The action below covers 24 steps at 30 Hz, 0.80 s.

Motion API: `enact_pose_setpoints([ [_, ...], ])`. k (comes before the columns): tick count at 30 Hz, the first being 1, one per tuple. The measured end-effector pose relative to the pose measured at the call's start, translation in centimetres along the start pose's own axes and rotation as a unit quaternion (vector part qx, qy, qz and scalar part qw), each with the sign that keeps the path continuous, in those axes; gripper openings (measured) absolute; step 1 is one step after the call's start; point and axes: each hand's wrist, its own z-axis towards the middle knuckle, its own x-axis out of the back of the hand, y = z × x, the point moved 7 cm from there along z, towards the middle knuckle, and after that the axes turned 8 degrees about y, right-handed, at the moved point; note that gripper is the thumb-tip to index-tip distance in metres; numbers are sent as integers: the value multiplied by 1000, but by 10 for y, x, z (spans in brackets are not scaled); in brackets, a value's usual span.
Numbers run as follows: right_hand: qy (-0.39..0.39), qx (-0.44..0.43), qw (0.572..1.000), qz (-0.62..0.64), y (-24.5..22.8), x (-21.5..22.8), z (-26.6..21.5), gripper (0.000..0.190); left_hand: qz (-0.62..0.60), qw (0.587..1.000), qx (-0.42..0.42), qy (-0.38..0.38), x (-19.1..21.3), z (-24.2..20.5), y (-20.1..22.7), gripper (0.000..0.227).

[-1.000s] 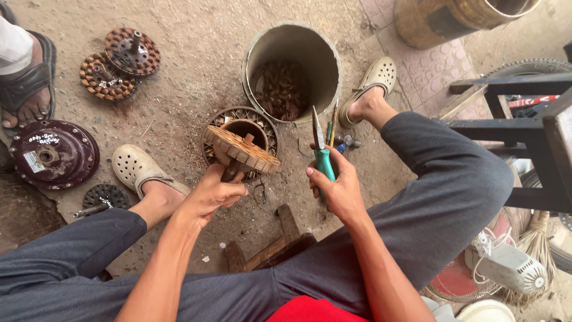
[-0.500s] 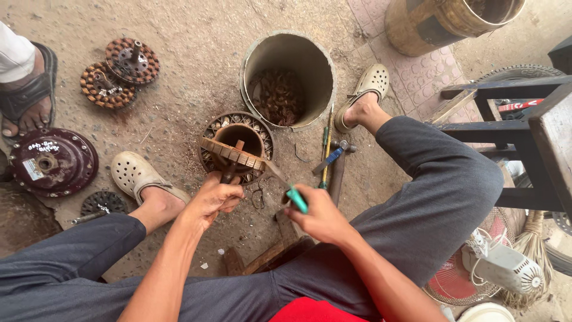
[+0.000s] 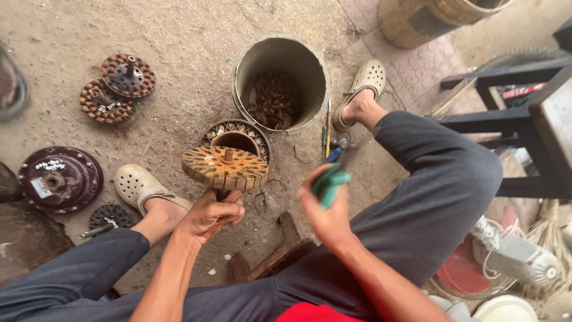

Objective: The person uses pliers to pull copper wire coils out of a motor stator and drops the wire into a bucket. The person rotates the stator to access different slots and continues removing wire until the stator is mostly empty.

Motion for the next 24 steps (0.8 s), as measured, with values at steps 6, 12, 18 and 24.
enact_pose_setpoints([
  [6,-15,136,949,-283,-58,15,-9,30,97,990,11,99,28,-2,-4,14],
  [12,-225,158,862,-426,-71,-17,-16,35,91,983,-65,143,48,-3,2,58],
  [18,-136,35,885,-443,-68,16,-7,15,260,952,-116,114,56,-13,0,46],
  [24,-21,21,968,-248,-81,30,-3,11,303,921,-236,60,74,13,-29,41],
])
